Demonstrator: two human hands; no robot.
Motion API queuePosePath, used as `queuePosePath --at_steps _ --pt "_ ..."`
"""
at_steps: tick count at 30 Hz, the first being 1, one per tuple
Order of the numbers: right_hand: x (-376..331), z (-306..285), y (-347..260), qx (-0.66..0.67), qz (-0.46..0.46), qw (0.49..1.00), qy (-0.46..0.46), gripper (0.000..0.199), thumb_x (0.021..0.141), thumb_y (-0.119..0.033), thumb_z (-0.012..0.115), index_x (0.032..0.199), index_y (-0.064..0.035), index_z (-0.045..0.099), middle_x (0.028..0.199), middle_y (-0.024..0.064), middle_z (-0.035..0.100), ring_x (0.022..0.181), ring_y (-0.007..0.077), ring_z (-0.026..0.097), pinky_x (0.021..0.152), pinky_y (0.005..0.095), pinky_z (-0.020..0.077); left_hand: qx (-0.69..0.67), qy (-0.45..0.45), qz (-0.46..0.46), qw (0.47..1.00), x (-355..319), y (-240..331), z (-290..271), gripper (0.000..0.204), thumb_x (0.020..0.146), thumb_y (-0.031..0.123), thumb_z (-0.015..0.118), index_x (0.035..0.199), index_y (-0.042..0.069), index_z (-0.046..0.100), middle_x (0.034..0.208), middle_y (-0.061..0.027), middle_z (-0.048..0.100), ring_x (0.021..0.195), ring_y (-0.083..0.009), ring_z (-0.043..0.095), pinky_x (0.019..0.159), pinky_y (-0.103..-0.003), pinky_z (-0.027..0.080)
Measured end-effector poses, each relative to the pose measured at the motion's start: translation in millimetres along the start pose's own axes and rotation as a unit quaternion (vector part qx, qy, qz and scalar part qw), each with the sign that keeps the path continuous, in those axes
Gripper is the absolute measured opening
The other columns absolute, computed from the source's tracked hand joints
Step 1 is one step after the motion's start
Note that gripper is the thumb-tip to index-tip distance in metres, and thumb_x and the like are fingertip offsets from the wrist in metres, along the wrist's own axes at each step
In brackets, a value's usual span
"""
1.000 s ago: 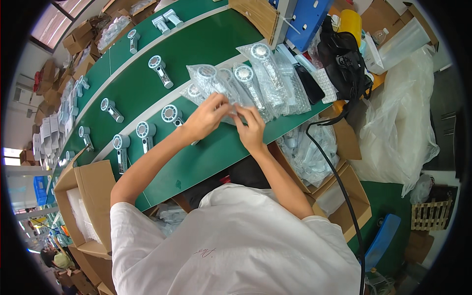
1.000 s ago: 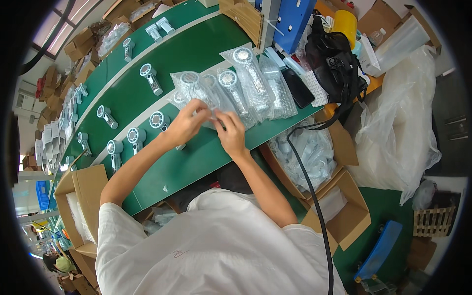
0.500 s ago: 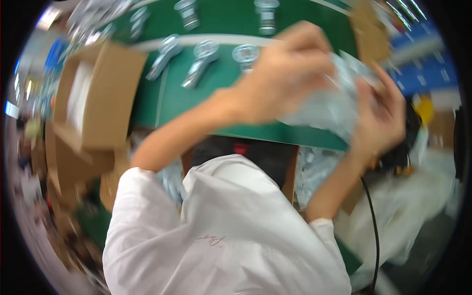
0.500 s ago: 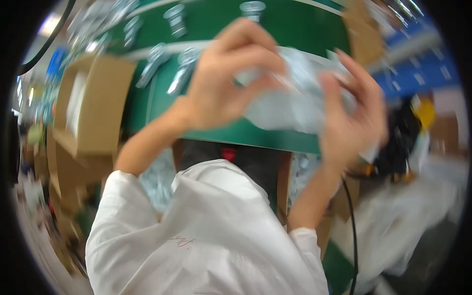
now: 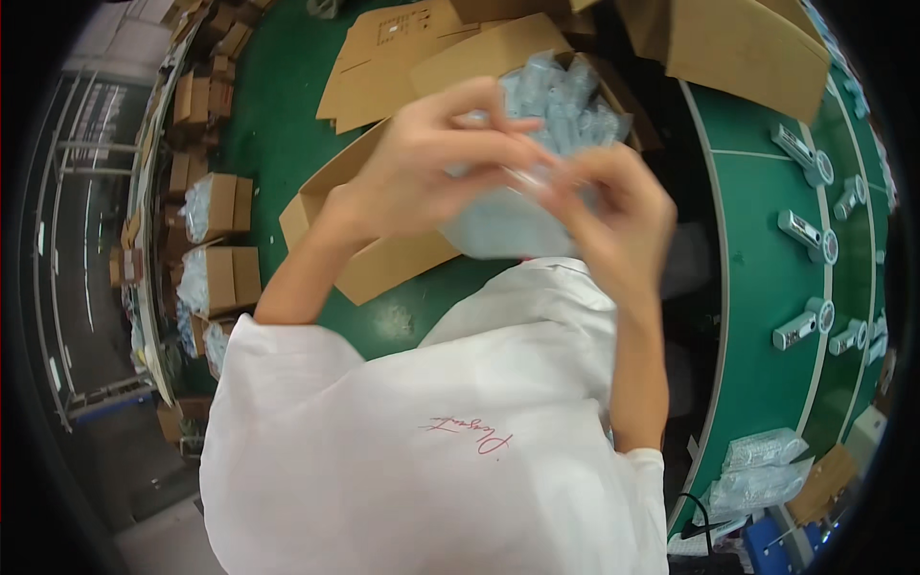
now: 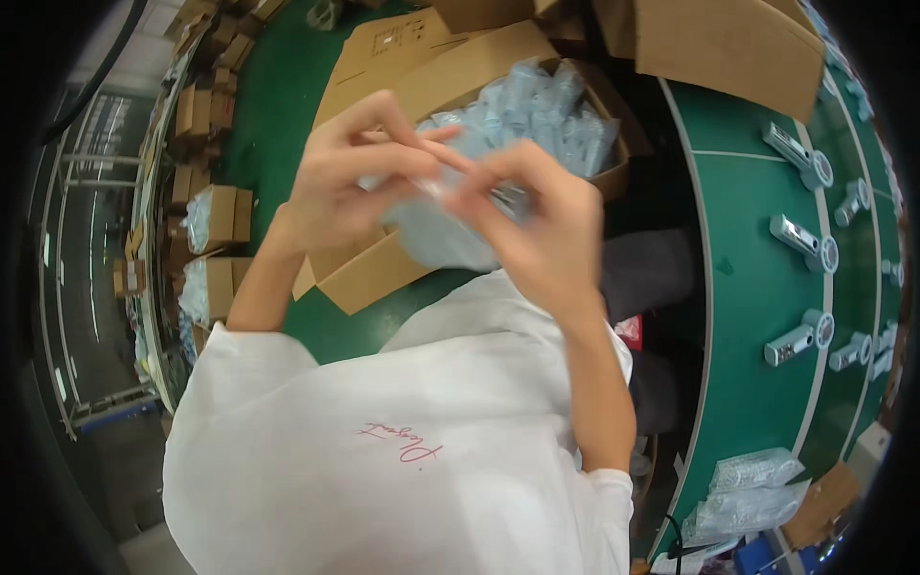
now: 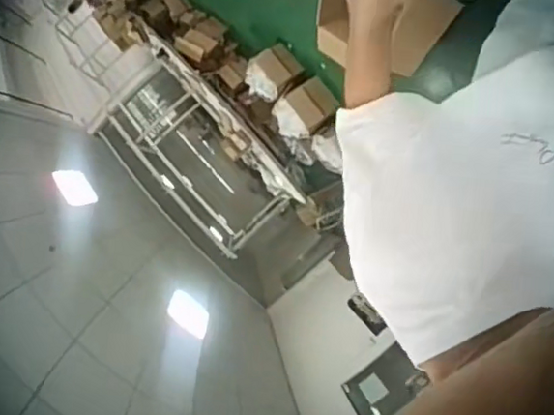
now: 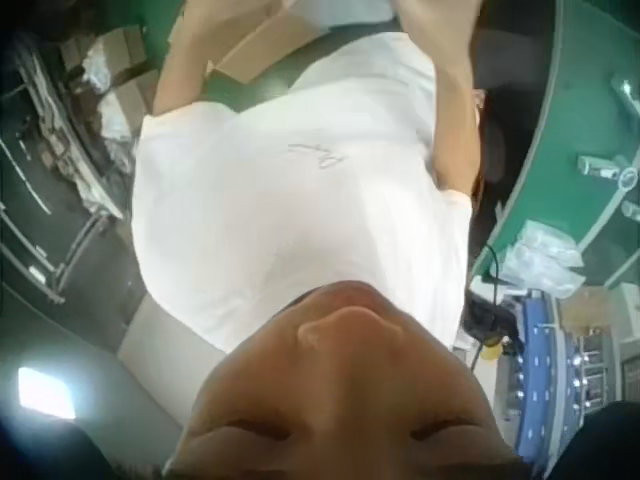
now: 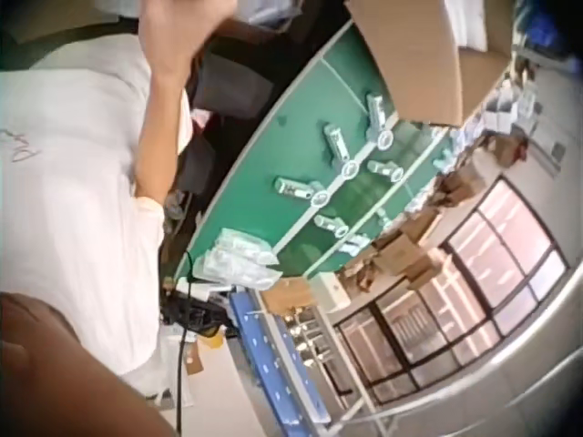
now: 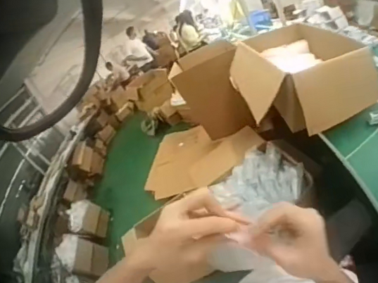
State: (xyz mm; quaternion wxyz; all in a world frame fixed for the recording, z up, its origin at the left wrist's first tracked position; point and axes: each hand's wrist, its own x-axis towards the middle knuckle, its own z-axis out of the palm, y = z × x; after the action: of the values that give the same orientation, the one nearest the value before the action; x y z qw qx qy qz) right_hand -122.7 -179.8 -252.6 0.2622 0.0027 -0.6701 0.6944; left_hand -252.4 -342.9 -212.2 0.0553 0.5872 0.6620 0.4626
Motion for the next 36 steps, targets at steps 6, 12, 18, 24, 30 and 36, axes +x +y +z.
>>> queuePosePath --at_steps 6,12,18,24,30,36 --pt "33.2 134.0 180.5 0.037 0.112 0.991 -0.065 0.012 0.080 0.005 0.072 0.084 -0.0022 0.063 0.078 0.0029 0.066 0.069 0.0101 0.056 0.070 0.0219 0.0467 0.152 0.120 -0.189 0.963 -159.2 -146.2 -48.7 0.014 0.079 -0.005 0.070 0.092 0.001 0.073 0.088 -0.0056 0.054 0.083 -0.0194 0.059 0.075 -0.029 0.049" --pt "19.2 143.0 234.3 -0.027 0.211 0.977 -0.014 0.011 0.081 0.005 0.072 0.082 -0.0022 0.063 0.077 0.0023 0.065 0.069 0.0098 0.055 0.069 0.0222 0.0461 0.250 0.220 -0.466 0.820 -341.2 -326.7 -41.0 0.007 0.082 0.004 0.072 0.088 0.000 0.072 0.091 -0.0083 0.058 0.080 -0.0255 0.057 0.076 -0.034 0.049" --pt "27.4 107.9 228.1 0.000 0.260 0.965 0.021 0.011 0.081 0.004 0.072 0.079 -0.0027 0.063 0.074 0.0023 0.065 0.067 0.0099 0.055 0.070 0.0228 0.0463 0.360 0.213 -0.560 0.715 -427.9 -454.1 34.2 0.011 0.083 0.012 0.073 0.086 0.001 0.073 0.093 -0.0100 0.059 0.082 -0.0284 0.059 0.077 -0.034 0.050" --pt "16.4 75.6 227.4 -0.051 0.296 0.952 0.053 0.013 0.083 0.005 0.072 0.080 -0.0041 0.062 0.075 0.0004 0.064 0.069 0.0080 0.055 0.072 0.0215 0.0452 -0.235 0.456 -0.702 0.495 -335.3 -466.2 98.4 0.053 0.086 0.019 0.072 0.130 -0.002 0.054 0.113 -0.0201 0.067 0.102 -0.0336 0.066 0.088 -0.038 0.054" --pt "12.3 77.3 225.0 -0.033 0.327 0.943 0.049 0.013 0.083 0.005 0.072 0.080 -0.0042 0.062 0.076 0.0003 0.064 0.069 0.0081 0.055 0.073 0.0214 0.0454 0.089 0.153 -0.720 0.671 -370.7 -481.1 143.4 0.049 0.089 0.017 0.063 0.133 0.000 0.051 0.115 -0.0263 0.065 0.102 -0.0440 0.065 0.087 -0.047 0.053" --pt "-0.9 83.3 225.0 -0.006 0.339 0.941 0.013 0.012 0.083 0.004 0.072 0.080 -0.0036 0.063 0.076 0.0007 0.064 0.069 0.0085 0.055 0.071 0.0213 0.0460 0.061 0.089 -0.706 0.700 -373.3 -396.8 234.3 0.048 0.091 0.008 0.055 0.138 0.003 0.047 0.115 -0.0256 0.067 0.105 -0.0524 0.062 0.090 -0.053 0.051"
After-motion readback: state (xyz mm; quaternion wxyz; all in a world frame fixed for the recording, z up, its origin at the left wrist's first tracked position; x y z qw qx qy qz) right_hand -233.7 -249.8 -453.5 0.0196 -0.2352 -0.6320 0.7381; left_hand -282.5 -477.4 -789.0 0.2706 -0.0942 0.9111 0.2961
